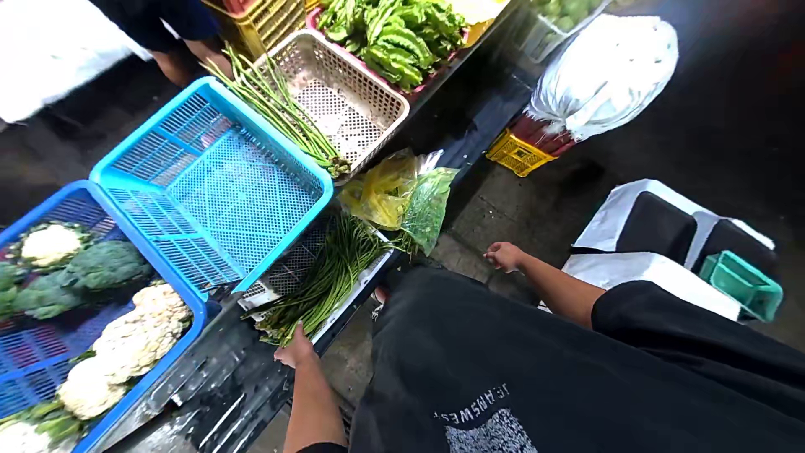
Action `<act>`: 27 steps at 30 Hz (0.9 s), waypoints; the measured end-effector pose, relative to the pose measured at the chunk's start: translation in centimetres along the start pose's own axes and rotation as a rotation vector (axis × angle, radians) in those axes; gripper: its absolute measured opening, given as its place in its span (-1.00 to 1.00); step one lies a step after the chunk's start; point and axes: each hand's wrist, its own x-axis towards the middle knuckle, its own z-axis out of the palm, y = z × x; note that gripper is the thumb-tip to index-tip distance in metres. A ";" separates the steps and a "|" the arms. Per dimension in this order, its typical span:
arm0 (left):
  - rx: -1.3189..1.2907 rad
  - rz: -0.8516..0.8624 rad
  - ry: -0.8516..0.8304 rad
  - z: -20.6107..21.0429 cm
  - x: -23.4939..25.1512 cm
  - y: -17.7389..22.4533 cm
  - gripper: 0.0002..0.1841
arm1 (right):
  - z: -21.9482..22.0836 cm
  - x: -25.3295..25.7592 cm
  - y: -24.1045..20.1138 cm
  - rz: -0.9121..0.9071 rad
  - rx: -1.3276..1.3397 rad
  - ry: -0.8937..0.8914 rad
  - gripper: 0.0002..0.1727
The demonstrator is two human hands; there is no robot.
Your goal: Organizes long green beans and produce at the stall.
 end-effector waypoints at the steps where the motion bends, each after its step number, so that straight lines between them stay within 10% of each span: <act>1: -0.084 -0.014 -0.010 0.4 0.1 0.1 0.11 | -0.7 0.1 0.7 0.006 -0.002 -0.008 -0.55; 12: 0.098 0.278 0.110 3.2 -7.0 2.9 -0.05 | -7.2 1.1 6.4 -0.015 -0.070 0.018 -0.57; 27: 0.247 0.055 -0.105 1.2 0.8 2.5 -0.17 | 3.5 -1.3 -7.4 -0.119 -0.255 -0.069 -0.56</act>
